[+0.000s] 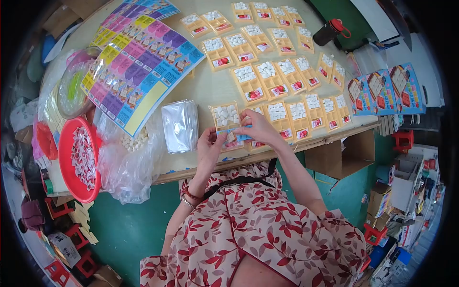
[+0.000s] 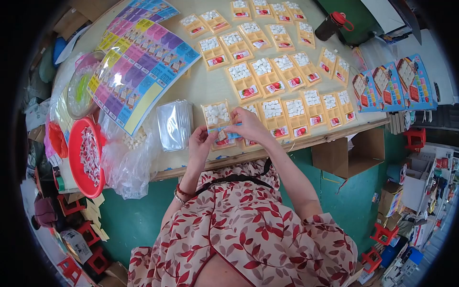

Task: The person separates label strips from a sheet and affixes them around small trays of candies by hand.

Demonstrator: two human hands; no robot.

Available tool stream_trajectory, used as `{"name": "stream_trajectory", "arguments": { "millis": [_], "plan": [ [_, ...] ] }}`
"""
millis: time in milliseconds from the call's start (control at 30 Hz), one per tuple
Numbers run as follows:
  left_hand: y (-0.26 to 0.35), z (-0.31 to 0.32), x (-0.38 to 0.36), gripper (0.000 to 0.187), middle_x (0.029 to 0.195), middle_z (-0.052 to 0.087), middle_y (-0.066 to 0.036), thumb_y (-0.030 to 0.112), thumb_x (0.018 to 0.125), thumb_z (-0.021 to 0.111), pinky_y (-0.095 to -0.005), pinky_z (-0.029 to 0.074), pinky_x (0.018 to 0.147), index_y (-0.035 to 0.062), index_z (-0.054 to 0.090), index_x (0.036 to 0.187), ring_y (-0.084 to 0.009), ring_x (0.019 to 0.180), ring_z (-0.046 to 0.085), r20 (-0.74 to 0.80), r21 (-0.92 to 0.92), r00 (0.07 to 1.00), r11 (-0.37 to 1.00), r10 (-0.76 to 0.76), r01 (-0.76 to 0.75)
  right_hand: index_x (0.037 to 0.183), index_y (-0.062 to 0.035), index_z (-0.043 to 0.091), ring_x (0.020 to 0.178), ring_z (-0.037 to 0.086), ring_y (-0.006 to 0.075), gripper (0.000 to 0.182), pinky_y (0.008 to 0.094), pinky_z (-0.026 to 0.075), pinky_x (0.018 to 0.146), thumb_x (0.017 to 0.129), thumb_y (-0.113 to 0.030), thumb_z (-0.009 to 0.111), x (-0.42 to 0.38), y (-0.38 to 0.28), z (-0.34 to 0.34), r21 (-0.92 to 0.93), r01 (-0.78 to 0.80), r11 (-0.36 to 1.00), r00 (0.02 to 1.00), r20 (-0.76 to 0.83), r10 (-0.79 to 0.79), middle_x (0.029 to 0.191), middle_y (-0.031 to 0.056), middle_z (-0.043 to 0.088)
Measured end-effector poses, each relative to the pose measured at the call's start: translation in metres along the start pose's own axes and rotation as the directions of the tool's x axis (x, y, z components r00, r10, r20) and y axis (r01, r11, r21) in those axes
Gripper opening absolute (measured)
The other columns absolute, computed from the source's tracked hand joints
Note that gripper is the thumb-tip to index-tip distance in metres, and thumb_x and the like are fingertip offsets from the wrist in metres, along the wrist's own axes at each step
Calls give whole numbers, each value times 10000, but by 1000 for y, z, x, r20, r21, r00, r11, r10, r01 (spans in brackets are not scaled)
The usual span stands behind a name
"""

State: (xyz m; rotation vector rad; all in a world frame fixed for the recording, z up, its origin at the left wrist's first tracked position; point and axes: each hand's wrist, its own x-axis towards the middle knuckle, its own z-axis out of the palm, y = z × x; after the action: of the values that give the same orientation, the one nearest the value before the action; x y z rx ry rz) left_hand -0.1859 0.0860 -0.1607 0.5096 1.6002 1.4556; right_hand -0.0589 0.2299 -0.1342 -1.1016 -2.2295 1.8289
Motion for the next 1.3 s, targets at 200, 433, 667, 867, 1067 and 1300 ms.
{"name": "stream_trajectory", "arguments": {
  "millis": [200,433,667,867,1067,1300],
  "plan": [
    [-6,-2,0,265,865,619,-53,141,865,615,-205,450,666,-18,500,1042,-80,771,564,-16,-30,999,999,42,-42,947,-14,485,618,564,89,381,239,507,476,715,-160,750,5,-1,8,155,-73,985,997,17,71,693,18,558],
    [17,-10,-10,234,942,627,-72,97,876,586,-200,459,716,22,462,1061,-84,828,580,133,-289,984,945,-117,151,851,-32,515,598,531,61,295,199,437,470,737,-173,748,-10,-19,1,213,52,976,998,-30,-46,685,1,535],
    [47,-6,-36,248,977,628,-91,71,882,568,-213,461,754,28,440,1090,-100,887,582,70,-319,997,946,-31,52,788,-27,565,621,509,31,182,177,392,509,781,-138,710,-39,-49,-5,318,117,941,982,-181,-61,685,-12,563],
    [66,-7,-51,285,998,626,-110,62,879,575,-233,450,804,23,413,1111,-121,915,581,-16,-227,1000,973,23,-26,818,-17,598,627,519,26,151,185,420,552,784,-121,702,-37,-70,1,262,265,928,927,-334,-170,709,-6,595],
    [64,-7,-53,286,999,624,-118,70,883,576,-229,448,805,12,410,1109,-113,913,576,-49,-164,997,985,52,-59,832,-17,611,645,526,28,154,184,435,577,778,-123,709,-36,-71,4,273,146,951,980,-168,-102,726,-11,597],
    [53,-6,-51,287,991,625,-114,54,875,582,-233,461,792,6,420,1106,-115,902,579,-34,-212,999,977,24,-31,830,-4,613,653,523,24,162,183,438,590,782,-125,710,-37,-65,6,433,72,899,997,-51,-56,730,-10,596]
  ]
}}
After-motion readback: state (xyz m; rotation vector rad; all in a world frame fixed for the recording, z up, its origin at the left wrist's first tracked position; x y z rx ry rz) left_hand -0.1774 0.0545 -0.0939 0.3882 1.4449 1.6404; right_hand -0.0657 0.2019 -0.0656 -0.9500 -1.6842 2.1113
